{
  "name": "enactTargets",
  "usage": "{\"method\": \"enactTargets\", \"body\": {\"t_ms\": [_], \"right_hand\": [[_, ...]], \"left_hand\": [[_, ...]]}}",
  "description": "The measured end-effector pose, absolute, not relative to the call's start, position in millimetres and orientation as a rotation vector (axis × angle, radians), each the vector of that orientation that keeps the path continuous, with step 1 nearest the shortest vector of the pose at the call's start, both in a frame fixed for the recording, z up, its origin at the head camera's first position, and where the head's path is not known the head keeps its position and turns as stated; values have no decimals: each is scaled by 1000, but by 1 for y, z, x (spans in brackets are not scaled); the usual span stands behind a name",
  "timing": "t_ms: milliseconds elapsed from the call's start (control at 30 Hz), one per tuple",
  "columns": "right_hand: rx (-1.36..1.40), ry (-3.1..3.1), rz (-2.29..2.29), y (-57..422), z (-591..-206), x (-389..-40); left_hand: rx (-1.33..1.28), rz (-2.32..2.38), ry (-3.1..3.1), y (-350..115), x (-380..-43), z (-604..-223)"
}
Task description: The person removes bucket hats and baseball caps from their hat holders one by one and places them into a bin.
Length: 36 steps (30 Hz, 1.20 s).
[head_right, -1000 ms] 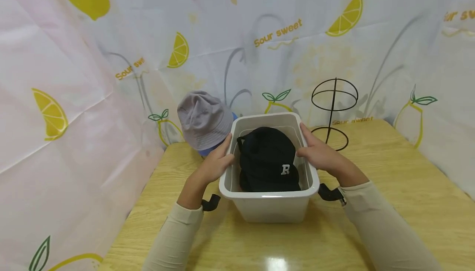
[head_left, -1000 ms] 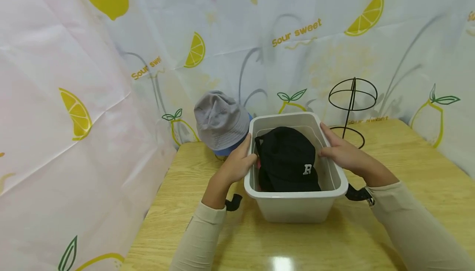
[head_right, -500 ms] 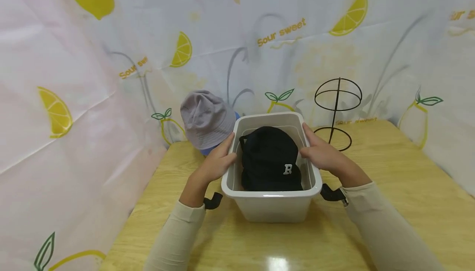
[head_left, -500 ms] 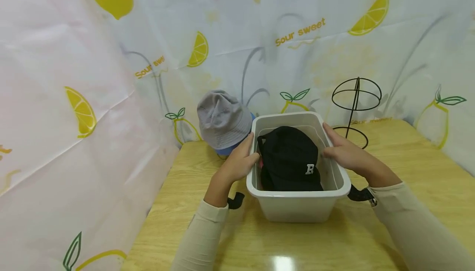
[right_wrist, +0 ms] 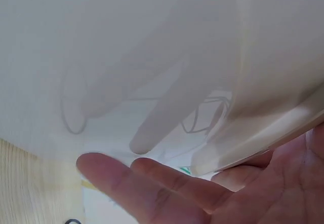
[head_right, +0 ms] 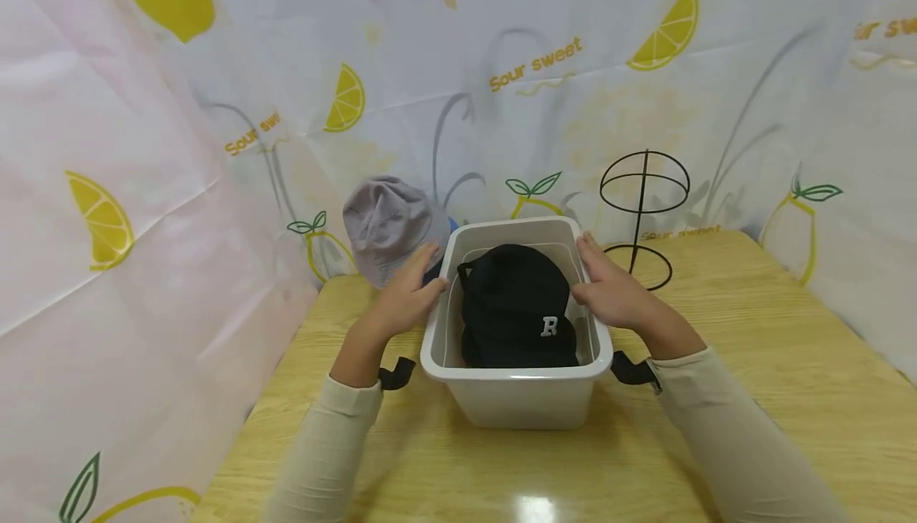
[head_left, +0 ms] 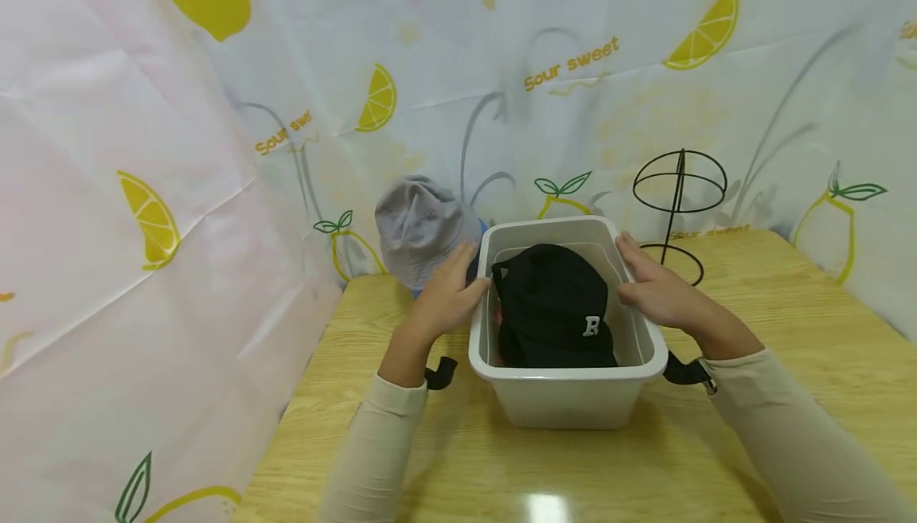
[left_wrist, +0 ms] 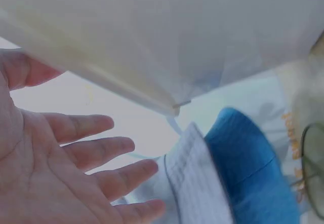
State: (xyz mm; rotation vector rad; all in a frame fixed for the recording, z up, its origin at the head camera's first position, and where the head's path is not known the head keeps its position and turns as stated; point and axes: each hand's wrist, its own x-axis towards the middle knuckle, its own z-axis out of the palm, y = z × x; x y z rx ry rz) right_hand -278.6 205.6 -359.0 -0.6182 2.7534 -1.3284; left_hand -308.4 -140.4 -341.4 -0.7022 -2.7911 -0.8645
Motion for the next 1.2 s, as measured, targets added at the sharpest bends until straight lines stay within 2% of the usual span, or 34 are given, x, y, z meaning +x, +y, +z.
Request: {"method": "enactTargets", "body": {"t_ms": [600, 1200], "right_hand": [[-586, 2769, -1320, 204, -356, -277], [-578, 2752, -1332, 205, -360, -279]], "left_hand": [[-585, -356, -2795, -152, -332, -296], [-512, -101, -2568, -166, -357, -258]]}}
